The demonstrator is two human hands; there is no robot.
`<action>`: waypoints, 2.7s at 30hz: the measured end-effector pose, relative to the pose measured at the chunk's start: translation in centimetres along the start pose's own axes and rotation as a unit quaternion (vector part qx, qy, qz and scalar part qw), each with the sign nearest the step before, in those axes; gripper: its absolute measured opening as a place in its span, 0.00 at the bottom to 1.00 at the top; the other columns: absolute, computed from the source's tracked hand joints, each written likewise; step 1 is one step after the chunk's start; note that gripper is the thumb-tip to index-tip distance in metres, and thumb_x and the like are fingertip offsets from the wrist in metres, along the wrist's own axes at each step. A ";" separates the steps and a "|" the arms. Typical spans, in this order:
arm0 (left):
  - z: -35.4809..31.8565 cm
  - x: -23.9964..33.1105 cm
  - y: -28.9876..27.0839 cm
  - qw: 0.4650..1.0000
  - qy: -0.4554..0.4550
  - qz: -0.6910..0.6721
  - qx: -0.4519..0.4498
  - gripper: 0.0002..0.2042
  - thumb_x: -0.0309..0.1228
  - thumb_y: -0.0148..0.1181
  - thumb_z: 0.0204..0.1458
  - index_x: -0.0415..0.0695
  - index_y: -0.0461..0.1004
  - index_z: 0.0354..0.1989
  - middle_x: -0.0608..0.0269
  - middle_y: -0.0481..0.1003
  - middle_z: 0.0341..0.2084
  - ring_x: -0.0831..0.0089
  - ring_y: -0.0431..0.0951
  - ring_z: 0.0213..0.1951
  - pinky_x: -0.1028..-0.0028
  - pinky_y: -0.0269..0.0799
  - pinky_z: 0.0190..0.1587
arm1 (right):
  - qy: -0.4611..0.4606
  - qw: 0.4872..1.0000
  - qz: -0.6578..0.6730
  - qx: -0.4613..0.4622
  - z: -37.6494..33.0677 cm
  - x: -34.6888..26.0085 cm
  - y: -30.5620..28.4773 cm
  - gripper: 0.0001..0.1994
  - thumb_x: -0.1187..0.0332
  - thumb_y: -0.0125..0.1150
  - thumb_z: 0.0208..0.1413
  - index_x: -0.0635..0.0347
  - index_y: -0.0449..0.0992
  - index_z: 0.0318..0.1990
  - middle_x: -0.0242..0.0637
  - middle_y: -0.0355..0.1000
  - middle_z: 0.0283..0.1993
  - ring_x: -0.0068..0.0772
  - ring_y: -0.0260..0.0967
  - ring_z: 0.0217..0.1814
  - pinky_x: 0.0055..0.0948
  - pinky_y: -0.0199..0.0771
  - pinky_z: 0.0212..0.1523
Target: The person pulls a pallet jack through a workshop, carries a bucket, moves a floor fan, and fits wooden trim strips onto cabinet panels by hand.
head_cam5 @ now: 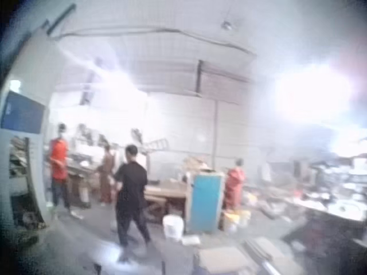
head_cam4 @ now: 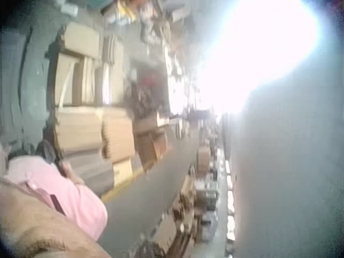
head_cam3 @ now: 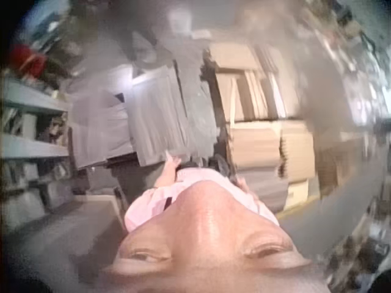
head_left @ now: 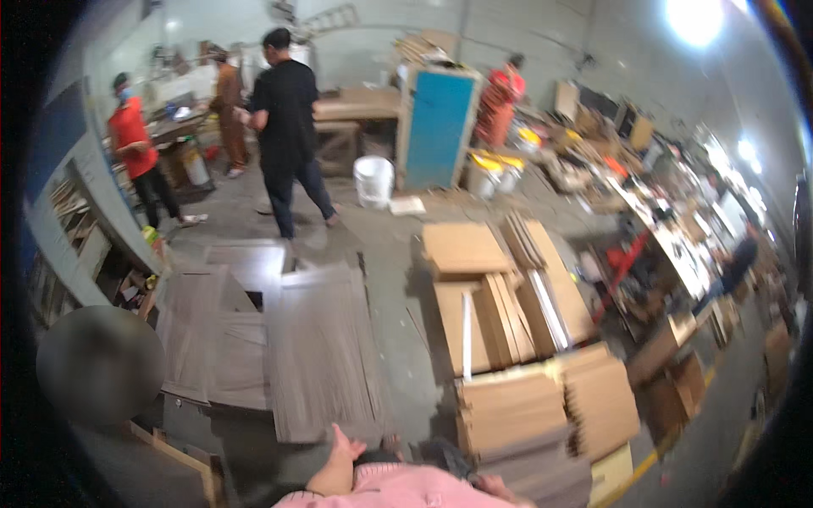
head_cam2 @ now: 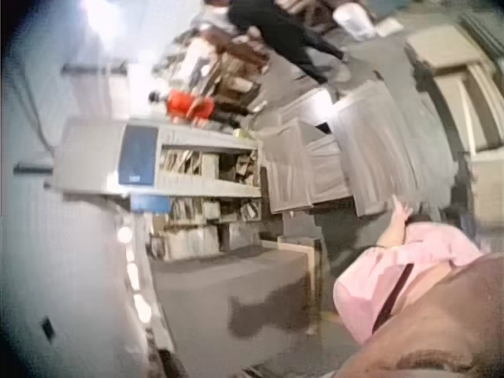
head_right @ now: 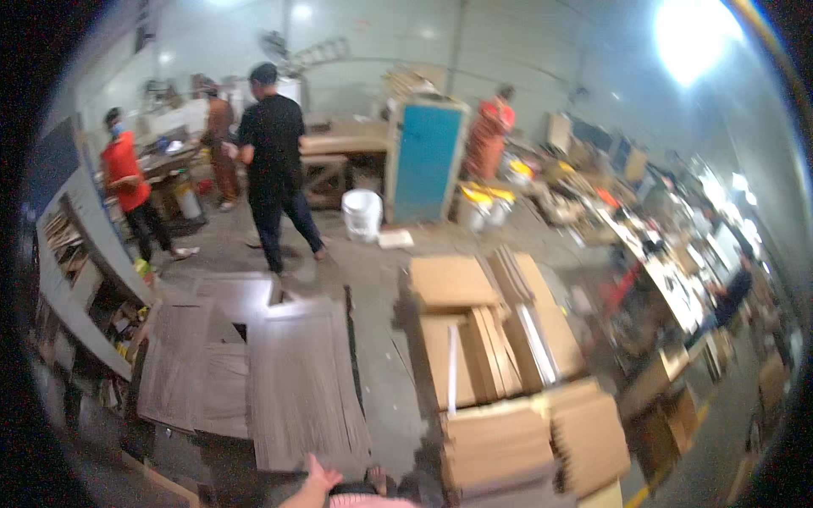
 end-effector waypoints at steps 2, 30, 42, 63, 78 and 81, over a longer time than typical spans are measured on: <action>1.5 -1.3 1.3 0.992 -0.008 -0.089 0.091 0.44 0.64 0.49 0.51 0.47 0.45 0.68 0.47 0.56 0.63 0.46 0.61 0.62 0.42 0.60 0.57 | 0.268 0.936 0.203 -0.103 1.6 4.6 -0.3 0.13 0.60 0.58 0.53 0.55 0.75 0.43 0.42 0.75 0.33 0.42 0.75 0.29 0.39 0.72 0.24; -0.1 -1.3 16.2 0.940 0.007 -0.025 0.340 0.43 0.42 0.63 0.48 0.33 0.44 0.65 0.44 0.66 0.55 0.54 0.76 0.48 0.60 0.79 0.37 | 0.188 0.840 0.325 -0.393 58.7 0.0 -19.6 0.12 0.65 0.52 0.59 0.57 0.75 0.46 0.32 0.75 0.43 0.27 0.74 0.42 0.28 0.74 0.30; 5.0 -2.7 14.5 0.932 0.000 -0.098 0.350 0.48 0.40 0.63 0.49 0.40 0.32 0.70 0.43 0.56 0.64 0.51 0.66 0.59 0.59 0.69 0.55 | 0.222 0.880 0.264 -0.327 69.2 8.0 -23.7 0.16 0.58 0.56 0.58 0.58 0.75 0.49 0.33 0.77 0.41 0.23 0.75 0.37 0.22 0.68 0.27; -1.8 0.7 22.6 0.886 -0.050 -0.066 0.456 0.40 0.59 0.44 0.55 0.29 0.59 0.59 0.35 0.66 0.54 0.46 0.70 0.53 0.59 0.63 0.56 | -0.038 0.950 -0.042 -0.307 98.0 -3.7 -23.1 0.21 0.46 0.56 0.51 0.48 0.79 0.46 0.38 0.78 0.44 0.36 0.75 0.48 0.33 0.72 0.50; -9.1 0.6 19.3 0.842 -0.025 -0.090 0.531 0.48 0.69 0.31 0.53 0.24 0.70 0.48 0.35 0.73 0.45 0.45 0.70 0.52 0.59 0.61 0.55 | -0.113 0.927 -0.065 -0.351 100.8 -15.3 -15.8 0.41 0.36 0.55 0.46 0.47 0.58 0.66 0.42 0.59 0.66 0.47 0.57 0.67 0.44 0.58 0.64; -10.8 0.2 18.8 0.839 -0.016 -0.110 0.533 0.48 0.69 0.33 0.53 0.25 0.68 0.51 0.38 0.71 0.49 0.48 0.68 0.55 0.61 0.60 0.56 | -0.100 0.918 -0.088 -0.375 100.7 -18.5 -17.8 0.42 0.33 0.54 0.45 0.51 0.62 0.64 0.46 0.67 0.59 0.46 0.66 0.60 0.40 0.66 0.58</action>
Point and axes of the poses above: each hand's wrist, its own z-axis towards the middle knuckle, its own y-axis out of the palm, x = y × z, the point moved 2 cm from there along z, towards the middle knuckle
